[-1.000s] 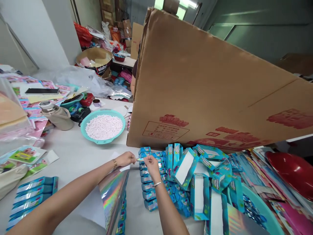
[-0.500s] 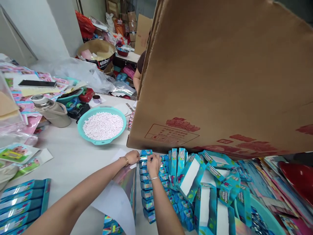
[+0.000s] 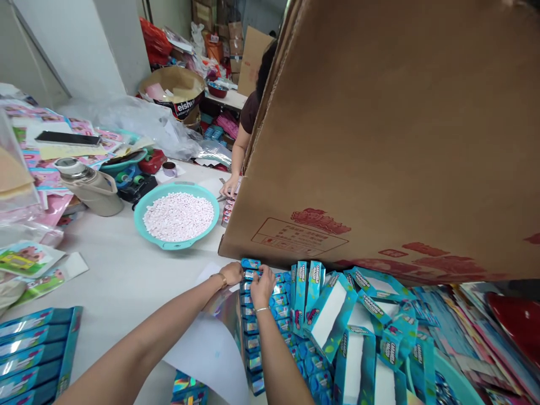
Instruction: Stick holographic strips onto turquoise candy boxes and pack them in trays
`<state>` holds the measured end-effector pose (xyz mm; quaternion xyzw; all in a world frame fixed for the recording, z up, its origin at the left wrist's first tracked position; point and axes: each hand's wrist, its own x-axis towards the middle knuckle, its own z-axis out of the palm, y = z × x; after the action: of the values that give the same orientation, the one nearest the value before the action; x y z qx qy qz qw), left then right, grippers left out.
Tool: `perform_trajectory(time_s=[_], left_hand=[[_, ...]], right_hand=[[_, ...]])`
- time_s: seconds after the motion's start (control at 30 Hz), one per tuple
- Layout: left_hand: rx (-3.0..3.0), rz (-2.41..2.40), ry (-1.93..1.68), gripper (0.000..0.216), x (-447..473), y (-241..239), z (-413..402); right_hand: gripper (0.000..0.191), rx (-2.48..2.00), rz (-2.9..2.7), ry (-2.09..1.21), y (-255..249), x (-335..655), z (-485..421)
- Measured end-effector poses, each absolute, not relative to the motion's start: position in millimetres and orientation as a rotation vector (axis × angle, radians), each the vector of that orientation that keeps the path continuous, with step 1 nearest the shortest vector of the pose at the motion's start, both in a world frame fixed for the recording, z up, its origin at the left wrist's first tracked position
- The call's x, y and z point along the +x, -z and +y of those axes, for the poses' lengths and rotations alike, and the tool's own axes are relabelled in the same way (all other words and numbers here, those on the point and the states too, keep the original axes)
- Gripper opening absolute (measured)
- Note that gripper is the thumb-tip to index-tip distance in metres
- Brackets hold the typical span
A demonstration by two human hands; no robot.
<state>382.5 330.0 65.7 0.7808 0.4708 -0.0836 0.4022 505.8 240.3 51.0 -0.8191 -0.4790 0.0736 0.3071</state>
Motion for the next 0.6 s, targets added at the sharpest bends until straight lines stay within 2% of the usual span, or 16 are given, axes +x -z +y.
perform_trajectory(time_s=[0.33,0.6], left_hand=[[1.897,1.245,0.285,0.02,395.8,-64.8,335.6],[1.8,1.307,0.368,0.029,392.7,-70.8,330.4]], right_hand=[[0.035,-2.063,-1.302,-0.107,-45.2,504.3,238.4],[0.043,-1.987,-1.301,-0.113,-40.2,504.2,236.1]])
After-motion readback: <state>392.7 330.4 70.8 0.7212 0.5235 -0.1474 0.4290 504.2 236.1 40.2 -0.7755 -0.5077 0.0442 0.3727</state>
